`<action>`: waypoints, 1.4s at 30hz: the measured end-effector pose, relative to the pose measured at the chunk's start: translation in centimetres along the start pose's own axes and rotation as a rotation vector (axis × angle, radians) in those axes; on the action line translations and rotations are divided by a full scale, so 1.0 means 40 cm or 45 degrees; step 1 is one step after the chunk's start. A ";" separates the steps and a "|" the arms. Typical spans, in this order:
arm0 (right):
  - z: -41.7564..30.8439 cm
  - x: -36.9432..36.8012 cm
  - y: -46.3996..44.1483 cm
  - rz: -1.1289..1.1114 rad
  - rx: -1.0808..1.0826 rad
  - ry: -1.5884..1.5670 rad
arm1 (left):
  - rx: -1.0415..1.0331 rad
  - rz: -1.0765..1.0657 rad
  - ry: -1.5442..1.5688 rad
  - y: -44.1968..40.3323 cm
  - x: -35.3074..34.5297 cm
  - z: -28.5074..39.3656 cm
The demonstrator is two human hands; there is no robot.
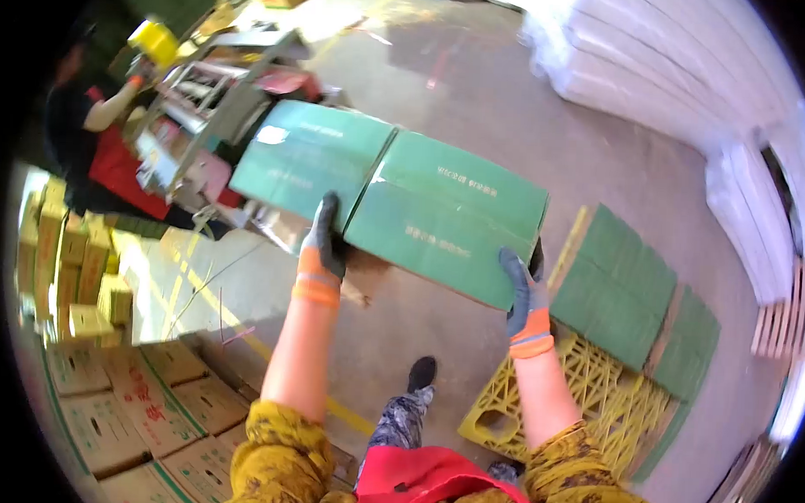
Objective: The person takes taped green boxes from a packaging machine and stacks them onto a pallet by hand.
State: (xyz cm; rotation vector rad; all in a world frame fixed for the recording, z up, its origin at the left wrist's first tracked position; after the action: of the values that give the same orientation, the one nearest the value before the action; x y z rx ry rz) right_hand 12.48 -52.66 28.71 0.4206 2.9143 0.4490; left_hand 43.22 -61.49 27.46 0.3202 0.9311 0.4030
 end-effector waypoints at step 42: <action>1.714 2.599 1.585 1.893 -0.209 -0.756 | 1.340 -0.813 -1.672 1.792 0.461 -3.230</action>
State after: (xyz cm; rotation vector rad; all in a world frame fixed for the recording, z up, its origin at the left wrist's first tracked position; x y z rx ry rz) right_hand -56.35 54.96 -27.94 2.1527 1.5152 0.5309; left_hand -67.43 22.13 -26.74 1.0317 -0.1866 -0.8899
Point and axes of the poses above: each hand's wrist, its own y-axis away from the middle knuckle, its own x-axis out of the back of the hand, z = x × y, the point moved 7 cm from there along -y, towards the middle knuckle, and after that the axes turned 15 degrees about y, right-handed, at the moved point
